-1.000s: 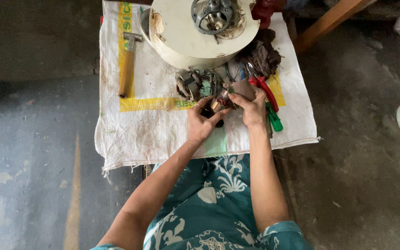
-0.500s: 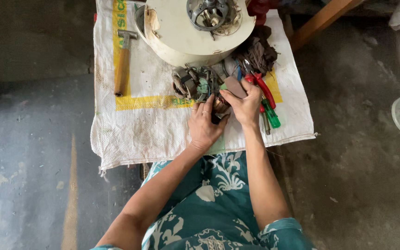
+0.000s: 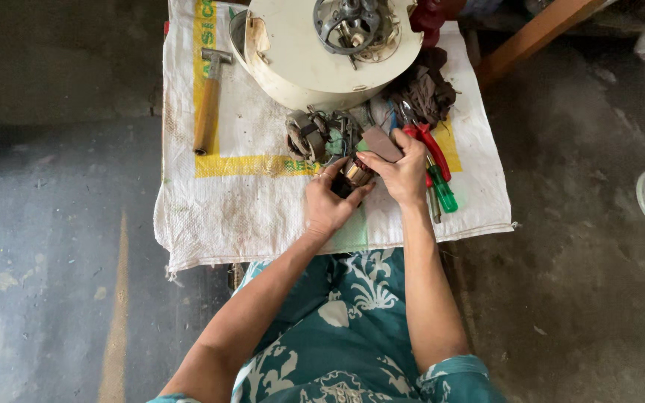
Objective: The person holds a small cylindrical electrical component with copper windings and uses a sanding block to rub its surface. They rotate the component in their hands to sand different sides while working over a white sack on the floor.
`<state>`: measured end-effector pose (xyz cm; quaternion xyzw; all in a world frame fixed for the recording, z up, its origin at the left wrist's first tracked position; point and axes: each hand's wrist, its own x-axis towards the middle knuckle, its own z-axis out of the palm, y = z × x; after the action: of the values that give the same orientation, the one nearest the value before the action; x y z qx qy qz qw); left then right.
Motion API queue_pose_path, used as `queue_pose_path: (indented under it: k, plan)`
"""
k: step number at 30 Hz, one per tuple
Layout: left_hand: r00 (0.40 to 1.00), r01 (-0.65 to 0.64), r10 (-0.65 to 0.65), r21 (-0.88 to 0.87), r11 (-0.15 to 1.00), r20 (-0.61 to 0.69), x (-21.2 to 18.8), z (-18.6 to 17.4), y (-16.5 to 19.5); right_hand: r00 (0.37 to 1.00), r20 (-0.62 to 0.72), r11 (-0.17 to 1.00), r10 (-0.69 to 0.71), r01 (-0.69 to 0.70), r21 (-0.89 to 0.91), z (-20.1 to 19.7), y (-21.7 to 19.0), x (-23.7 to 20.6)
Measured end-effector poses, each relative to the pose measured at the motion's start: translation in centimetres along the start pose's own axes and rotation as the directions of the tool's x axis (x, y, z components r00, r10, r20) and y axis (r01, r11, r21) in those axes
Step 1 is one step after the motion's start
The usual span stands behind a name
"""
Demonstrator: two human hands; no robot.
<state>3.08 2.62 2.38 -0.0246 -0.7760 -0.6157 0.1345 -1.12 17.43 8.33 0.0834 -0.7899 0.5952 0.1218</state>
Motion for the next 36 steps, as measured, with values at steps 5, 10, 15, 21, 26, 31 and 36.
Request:
queue_pose_path:
  k: [5,10,15,21,26,31,36]
  plan:
    - [0.993,0.102,-0.09,-0.164,0.981,0.08,0.1,-0.5,0.4,0.999,-0.007,0.992,-0.044,0.045,0.117,-0.5,0.9,-0.6]
    - [0.982,0.166,-0.144,-0.2,0.966,0.122,0.2,-0.8,0.7,0.994,0.009,0.985,-0.111,0.108,0.132,-0.6,1.2,-0.4]
    - [0.999,0.004,-0.004,0.001,1.0,0.036,0.1,-0.7,0.6,0.997,-0.051,0.987,-0.051,0.042,-0.158,-0.1,0.3,-0.2]
    - [0.997,-0.062,0.064,0.051,0.997,-0.047,-0.2,-0.1,0.2,0.991,-0.095,0.884,-0.098,0.042,-0.465,1.1,-0.6,0.6]
    - [0.998,0.045,-0.041,-0.098,0.994,0.038,0.0,-0.5,0.0,0.997,-0.041,0.958,-0.064,0.049,-0.282,0.4,-0.5,0.2]
    - [0.982,0.166,-0.144,-0.189,0.968,0.125,0.2,-0.6,0.3,0.998,0.042,0.996,-0.04,0.036,0.083,-1.0,0.6,-0.3]
    - [0.983,0.162,-0.137,-0.22,0.962,0.124,0.1,-0.6,0.5,0.994,0.103,0.998,-0.037,0.031,0.057,-1.6,1.0,0.1]
